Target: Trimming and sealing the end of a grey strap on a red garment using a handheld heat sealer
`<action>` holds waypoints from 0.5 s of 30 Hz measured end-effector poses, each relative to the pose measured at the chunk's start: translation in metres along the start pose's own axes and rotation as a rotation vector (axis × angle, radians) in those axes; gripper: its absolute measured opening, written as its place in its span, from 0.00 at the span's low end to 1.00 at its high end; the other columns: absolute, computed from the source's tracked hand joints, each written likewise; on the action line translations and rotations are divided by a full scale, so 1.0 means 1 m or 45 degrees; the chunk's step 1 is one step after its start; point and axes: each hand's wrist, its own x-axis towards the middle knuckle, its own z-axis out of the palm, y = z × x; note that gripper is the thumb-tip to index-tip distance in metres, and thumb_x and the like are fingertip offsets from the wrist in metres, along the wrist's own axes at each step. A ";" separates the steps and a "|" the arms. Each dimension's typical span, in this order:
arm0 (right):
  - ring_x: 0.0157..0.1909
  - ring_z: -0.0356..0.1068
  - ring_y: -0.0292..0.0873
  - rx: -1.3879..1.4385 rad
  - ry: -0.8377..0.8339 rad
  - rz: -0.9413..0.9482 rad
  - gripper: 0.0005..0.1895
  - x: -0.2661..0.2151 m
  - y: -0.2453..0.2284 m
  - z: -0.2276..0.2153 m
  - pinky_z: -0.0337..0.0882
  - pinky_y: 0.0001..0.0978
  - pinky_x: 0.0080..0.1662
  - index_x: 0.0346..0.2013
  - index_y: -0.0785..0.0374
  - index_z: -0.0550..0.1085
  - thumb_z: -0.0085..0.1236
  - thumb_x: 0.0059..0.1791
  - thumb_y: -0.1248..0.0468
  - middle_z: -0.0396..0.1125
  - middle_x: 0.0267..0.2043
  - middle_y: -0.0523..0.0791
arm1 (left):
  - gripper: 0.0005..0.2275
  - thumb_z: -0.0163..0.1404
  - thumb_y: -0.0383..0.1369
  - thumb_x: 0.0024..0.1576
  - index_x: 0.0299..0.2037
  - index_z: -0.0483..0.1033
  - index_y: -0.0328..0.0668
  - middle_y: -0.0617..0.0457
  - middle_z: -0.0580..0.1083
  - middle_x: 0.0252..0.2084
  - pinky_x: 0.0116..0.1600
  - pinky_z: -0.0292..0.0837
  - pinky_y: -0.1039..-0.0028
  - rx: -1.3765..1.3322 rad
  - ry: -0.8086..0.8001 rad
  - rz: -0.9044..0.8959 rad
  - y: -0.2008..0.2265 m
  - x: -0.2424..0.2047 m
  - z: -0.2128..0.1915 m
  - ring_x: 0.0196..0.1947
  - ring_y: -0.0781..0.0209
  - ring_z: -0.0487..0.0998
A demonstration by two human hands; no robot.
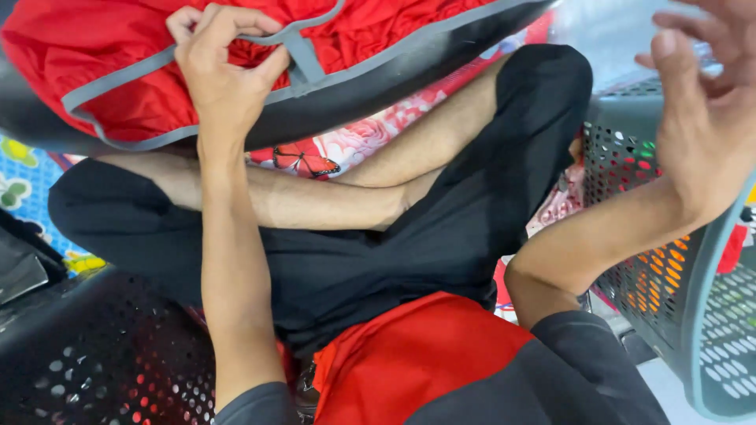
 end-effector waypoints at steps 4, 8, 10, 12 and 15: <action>0.53 0.71 0.46 0.086 0.312 0.549 0.08 -0.069 -0.020 0.010 0.78 0.32 0.51 0.61 0.76 0.66 0.46 0.66 0.78 0.68 0.58 0.57 | 0.11 0.70 0.16 0.52 0.39 0.82 0.31 0.51 0.76 0.35 0.56 0.56 0.68 0.101 -0.012 0.017 0.001 -0.001 0.002 0.37 0.55 0.64; 0.44 0.71 0.46 -0.280 0.118 0.765 0.14 -0.155 0.031 0.029 0.69 0.33 0.49 0.53 0.78 0.74 0.50 0.52 0.82 0.74 0.51 0.53 | 0.12 0.72 0.15 0.54 0.41 0.82 0.29 0.50 0.78 0.35 0.57 0.54 0.69 0.075 -0.027 0.042 0.004 -0.002 0.007 0.35 0.57 0.64; 0.36 0.74 0.54 -0.338 -0.246 1.158 0.18 -0.205 0.075 0.047 0.71 0.44 0.37 0.47 0.73 0.73 0.48 0.43 0.80 0.74 0.37 0.54 | 0.12 0.72 0.15 0.54 0.43 0.82 0.29 0.49 0.77 0.37 0.56 0.57 0.69 0.162 -0.025 0.027 0.008 -0.001 0.010 0.40 0.55 0.64; 0.41 0.71 0.58 -0.504 -0.118 1.046 0.22 -0.235 0.106 0.078 0.69 0.47 0.42 0.52 0.73 0.69 0.51 0.42 0.80 0.70 0.42 0.57 | 0.12 0.72 0.14 0.54 0.43 0.82 0.28 0.48 0.77 0.38 0.57 0.58 0.68 0.191 -0.050 0.041 0.008 0.001 0.014 0.42 0.53 0.65; 0.57 0.60 0.66 -0.718 0.074 0.948 0.31 -0.243 0.126 0.101 0.61 0.54 0.56 0.63 0.70 0.63 0.52 0.43 0.78 0.59 0.59 0.60 | 0.12 0.71 0.13 0.54 0.43 0.81 0.27 0.47 0.77 0.39 0.56 0.60 0.68 0.257 -0.058 0.031 0.010 -0.003 0.014 0.43 0.52 0.65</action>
